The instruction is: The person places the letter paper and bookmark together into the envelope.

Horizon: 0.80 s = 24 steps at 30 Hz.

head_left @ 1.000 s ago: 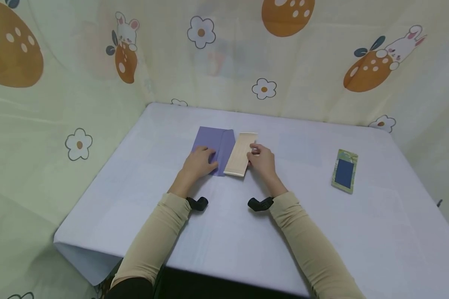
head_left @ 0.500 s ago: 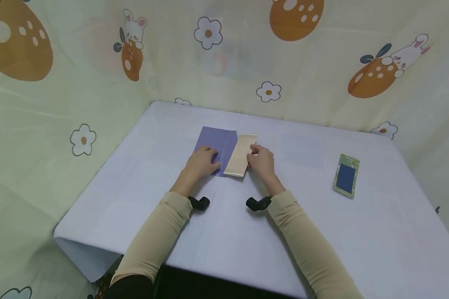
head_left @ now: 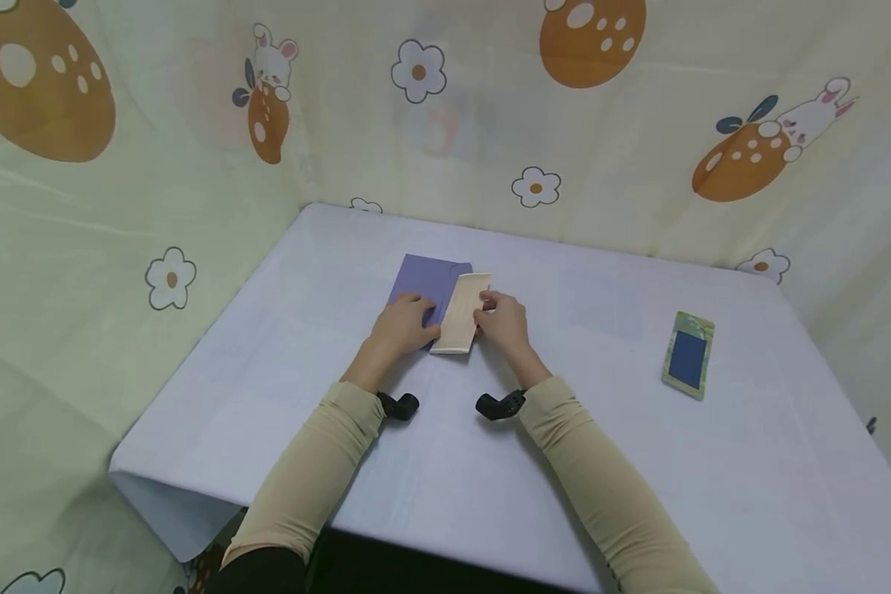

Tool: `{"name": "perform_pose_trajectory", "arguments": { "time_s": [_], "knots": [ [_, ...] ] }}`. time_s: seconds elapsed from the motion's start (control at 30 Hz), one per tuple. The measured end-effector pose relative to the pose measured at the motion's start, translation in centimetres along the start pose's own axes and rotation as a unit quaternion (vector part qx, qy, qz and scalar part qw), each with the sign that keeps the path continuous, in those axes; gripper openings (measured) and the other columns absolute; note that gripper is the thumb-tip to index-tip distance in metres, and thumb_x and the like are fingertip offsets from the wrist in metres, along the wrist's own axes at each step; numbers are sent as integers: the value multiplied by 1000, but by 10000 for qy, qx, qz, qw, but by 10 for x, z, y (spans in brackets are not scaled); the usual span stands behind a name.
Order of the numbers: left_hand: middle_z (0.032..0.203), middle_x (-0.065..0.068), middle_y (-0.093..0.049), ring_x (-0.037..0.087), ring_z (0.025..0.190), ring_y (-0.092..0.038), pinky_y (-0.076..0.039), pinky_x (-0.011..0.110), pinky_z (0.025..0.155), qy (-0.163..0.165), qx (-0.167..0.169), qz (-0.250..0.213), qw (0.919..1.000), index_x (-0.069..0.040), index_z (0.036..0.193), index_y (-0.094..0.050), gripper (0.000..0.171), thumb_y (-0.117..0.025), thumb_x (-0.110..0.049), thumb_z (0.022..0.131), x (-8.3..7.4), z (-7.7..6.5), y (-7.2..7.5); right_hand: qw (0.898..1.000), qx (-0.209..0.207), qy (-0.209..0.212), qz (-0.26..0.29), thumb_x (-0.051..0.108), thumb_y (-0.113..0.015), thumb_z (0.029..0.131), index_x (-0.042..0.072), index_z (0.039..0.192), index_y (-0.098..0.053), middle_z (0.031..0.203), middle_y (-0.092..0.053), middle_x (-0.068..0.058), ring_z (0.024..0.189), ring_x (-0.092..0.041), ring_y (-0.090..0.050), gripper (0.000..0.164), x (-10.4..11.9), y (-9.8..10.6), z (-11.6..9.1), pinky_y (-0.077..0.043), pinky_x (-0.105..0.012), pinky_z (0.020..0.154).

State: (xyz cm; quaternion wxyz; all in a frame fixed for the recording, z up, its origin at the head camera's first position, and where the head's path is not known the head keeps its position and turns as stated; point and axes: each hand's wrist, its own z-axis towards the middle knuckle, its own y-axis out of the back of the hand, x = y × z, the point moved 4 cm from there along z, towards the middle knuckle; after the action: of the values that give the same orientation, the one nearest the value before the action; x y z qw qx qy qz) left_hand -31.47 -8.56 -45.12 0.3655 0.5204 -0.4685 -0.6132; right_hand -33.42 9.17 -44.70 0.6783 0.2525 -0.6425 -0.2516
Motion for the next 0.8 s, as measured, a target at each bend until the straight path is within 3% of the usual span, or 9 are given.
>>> {"name": "perform_pose_trajectory", "arguments": {
  "time_s": [0.27,0.57,0.8],
  "knots": [
    [142,11,-49,30,134,-41,-36,47,109,1,3,11,10000,-14,135,-54,54,-58,-39,87,-1,-1,2,9996,-67,100,-264,8,-57,83,1,124,-61,107,-67,-14,74,-17,-62,42,3,-3,-1,-44,-20,60],
    [142,10,-49,29,134,-41,-37,47,108,10,39,11,10000,-16,135,-54,55,-58,-41,86,2,2,-3,9908,99,500,-1252,11,-56,86,-1,122,-63,121,-56,-22,104,-29,-56,38,10,-12,1,-53,-39,78],
    [140,10,-51,29,133,-42,-38,47,107,-105,-43,-74,9999,-14,133,-56,54,-56,-38,84,3,2,-1,9767,54,1096,-1846,9,-52,91,-2,110,-69,118,-65,-14,119,-28,-54,27,20,-23,2,-51,-43,92]
  ]
}}
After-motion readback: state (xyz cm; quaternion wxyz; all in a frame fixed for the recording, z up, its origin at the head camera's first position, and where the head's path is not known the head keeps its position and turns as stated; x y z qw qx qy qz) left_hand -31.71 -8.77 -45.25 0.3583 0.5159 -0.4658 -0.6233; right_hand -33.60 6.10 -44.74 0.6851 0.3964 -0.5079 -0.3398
